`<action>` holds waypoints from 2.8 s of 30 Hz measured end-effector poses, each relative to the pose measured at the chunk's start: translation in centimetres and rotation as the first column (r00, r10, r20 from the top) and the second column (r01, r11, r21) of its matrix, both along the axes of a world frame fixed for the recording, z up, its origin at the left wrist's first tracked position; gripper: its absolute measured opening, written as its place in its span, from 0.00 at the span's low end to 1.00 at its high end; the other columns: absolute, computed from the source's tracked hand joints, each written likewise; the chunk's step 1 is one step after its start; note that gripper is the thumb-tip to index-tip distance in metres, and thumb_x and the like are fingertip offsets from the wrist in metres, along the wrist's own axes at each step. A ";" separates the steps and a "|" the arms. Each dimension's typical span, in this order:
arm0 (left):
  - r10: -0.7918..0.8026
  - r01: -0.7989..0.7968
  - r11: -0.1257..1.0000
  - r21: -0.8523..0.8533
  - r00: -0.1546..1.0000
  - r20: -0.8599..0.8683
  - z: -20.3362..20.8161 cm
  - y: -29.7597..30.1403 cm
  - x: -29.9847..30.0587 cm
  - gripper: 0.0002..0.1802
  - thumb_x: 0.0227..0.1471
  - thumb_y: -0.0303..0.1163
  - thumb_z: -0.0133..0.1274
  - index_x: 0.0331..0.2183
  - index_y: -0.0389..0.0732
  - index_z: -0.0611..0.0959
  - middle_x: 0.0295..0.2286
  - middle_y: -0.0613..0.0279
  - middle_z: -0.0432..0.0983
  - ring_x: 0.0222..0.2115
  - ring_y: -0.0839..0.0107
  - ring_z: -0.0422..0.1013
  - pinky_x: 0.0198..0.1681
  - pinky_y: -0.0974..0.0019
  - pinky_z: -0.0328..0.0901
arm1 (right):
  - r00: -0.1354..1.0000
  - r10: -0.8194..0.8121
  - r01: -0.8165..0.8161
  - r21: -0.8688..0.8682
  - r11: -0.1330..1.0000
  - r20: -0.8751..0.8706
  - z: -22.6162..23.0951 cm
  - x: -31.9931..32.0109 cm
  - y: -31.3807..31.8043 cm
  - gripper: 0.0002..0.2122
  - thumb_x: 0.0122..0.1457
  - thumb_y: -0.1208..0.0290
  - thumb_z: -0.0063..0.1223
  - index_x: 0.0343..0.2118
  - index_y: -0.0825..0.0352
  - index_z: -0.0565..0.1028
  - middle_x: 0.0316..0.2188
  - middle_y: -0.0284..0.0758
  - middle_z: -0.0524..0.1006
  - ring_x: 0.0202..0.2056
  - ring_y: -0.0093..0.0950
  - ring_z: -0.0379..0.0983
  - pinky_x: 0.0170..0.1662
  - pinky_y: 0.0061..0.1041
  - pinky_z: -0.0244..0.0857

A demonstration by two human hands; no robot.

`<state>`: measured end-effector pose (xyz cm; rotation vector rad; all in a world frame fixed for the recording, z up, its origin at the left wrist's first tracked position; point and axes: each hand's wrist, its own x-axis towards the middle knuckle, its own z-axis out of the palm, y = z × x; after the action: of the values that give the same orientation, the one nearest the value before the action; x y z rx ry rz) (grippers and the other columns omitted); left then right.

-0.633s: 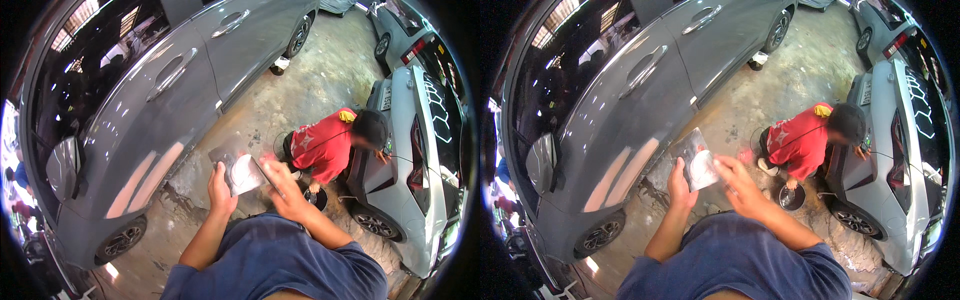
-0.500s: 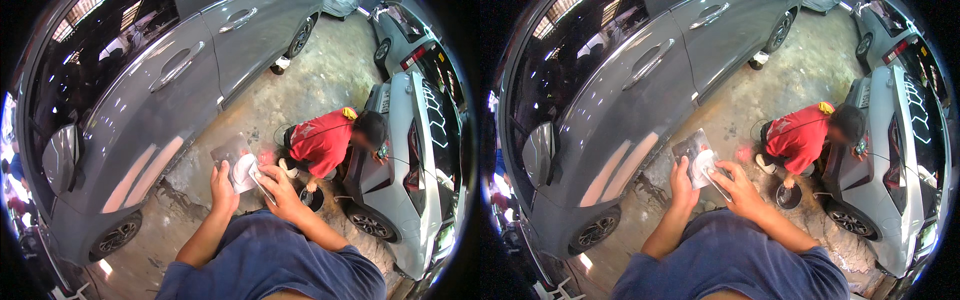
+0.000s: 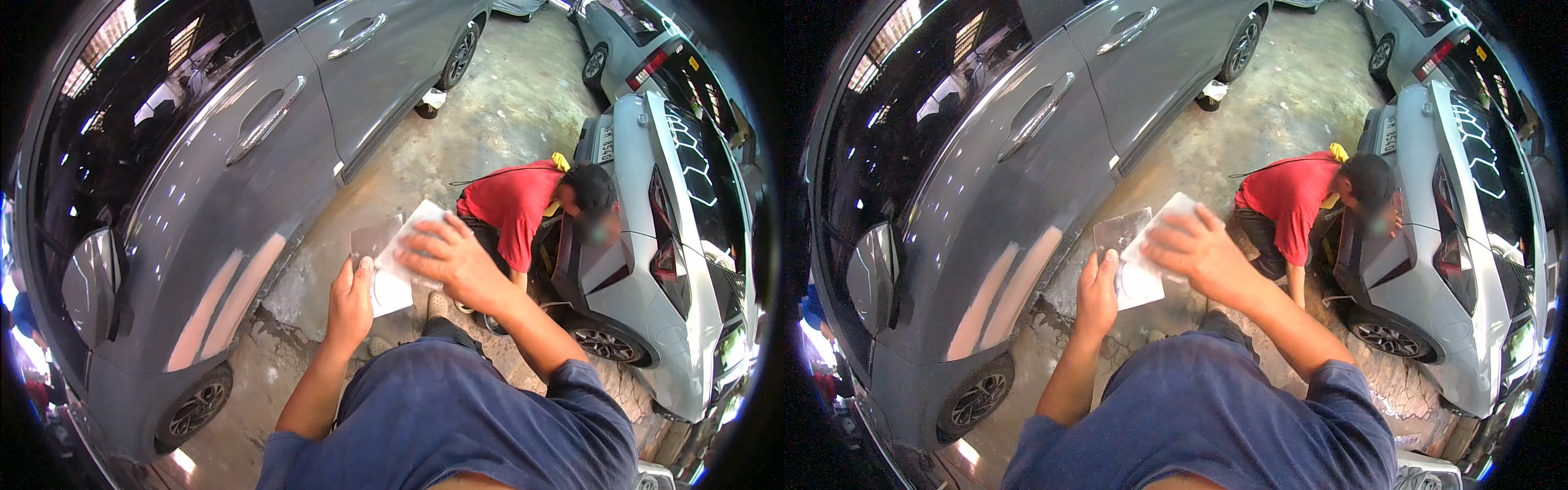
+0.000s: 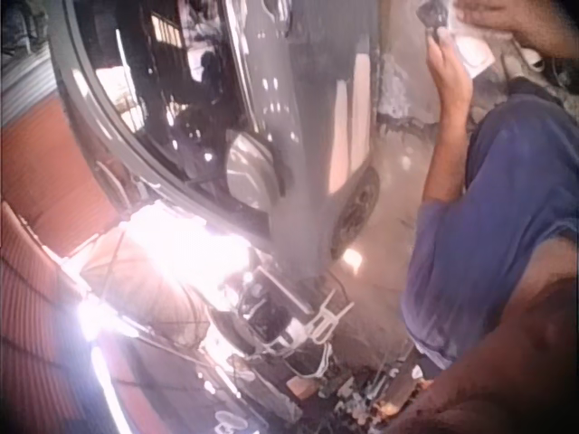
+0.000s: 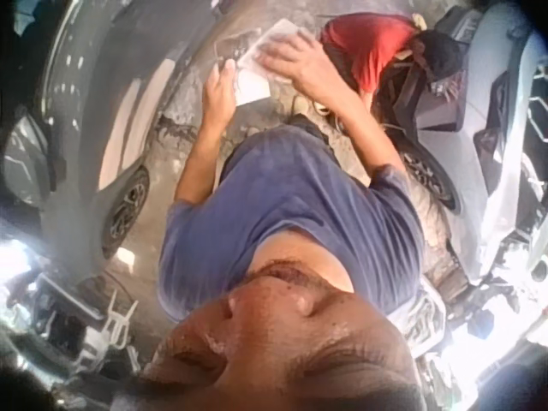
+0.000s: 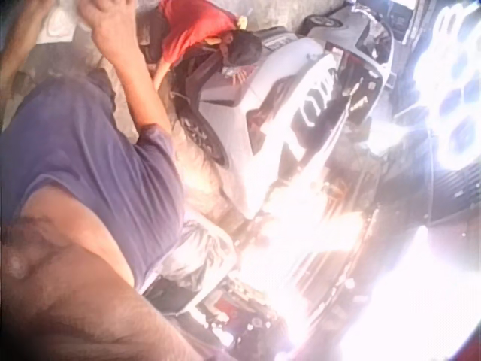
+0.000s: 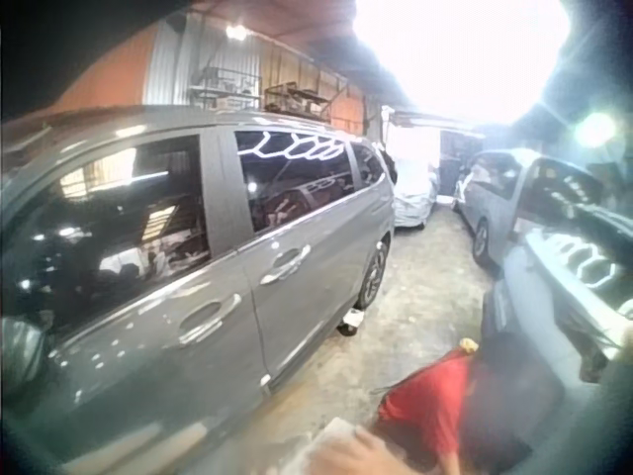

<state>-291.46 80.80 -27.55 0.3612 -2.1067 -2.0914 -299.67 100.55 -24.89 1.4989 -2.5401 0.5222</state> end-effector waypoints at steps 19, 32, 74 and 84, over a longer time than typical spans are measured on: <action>0.168 -0.210 0.953 -0.218 0.967 -0.193 -1.4 0.4 0.6 0.18 0.66 0.34 0.41 0.45 0.27 0.73 0.29 0.38 0.78 0.30 0.44 0.76 0.32 0.53 0.67 | 0.937 0.089 -0.077 -0.047 0.996 0.338 -4.4 8.4 2.0 0.28 0.45 0.78 0.60 0.54 0.54 0.74 0.56 0.31 0.71 0.60 0.33 0.64 0.65 0.54 0.49; 0.235 -0.351 0.564 0.747 0.936 0.262 -5.0 0.8 6.3 0.16 0.63 0.29 0.45 0.52 0.35 0.70 0.44 0.54 0.75 0.45 0.63 0.74 0.50 0.59 0.70 | 0.889 -0.063 0.083 -0.024 0.996 0.453 -7.4 7.4 1.7 0.36 0.39 0.87 0.59 0.57 0.56 0.70 0.54 0.44 0.67 0.56 0.45 0.65 0.59 0.43 0.61; 0.311 -0.330 0.531 0.781 0.933 0.183 -1.9 0.8 6.1 0.18 0.63 0.29 0.47 0.53 0.36 0.69 0.46 0.55 0.73 0.46 0.64 0.73 0.50 0.58 0.70 | 0.918 0.156 -0.002 -0.390 0.921 0.364 -4.4 9.0 -1.1 0.33 0.42 0.86 0.59 0.56 0.57 0.70 0.56 0.47 0.64 0.59 0.49 0.62 0.61 0.47 0.58; 0.336 -0.308 0.858 0.412 0.942 0.003 -1.8 -0.8 6.9 0.17 0.64 0.31 0.45 0.50 0.31 0.72 0.44 0.55 0.73 0.43 0.71 0.69 0.48 0.68 0.64 | 0.993 0.118 -0.117 -0.106 0.987 0.003 -2.0 6.8 0.4 0.22 0.51 0.70 0.55 0.52 0.49 0.76 0.51 0.29 0.73 0.56 0.34 0.67 0.64 0.55 0.50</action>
<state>-284.58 80.03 -29.36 0.6327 -1.4311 -2.2763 -292.92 100.91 -26.87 1.6182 -2.3996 0.6703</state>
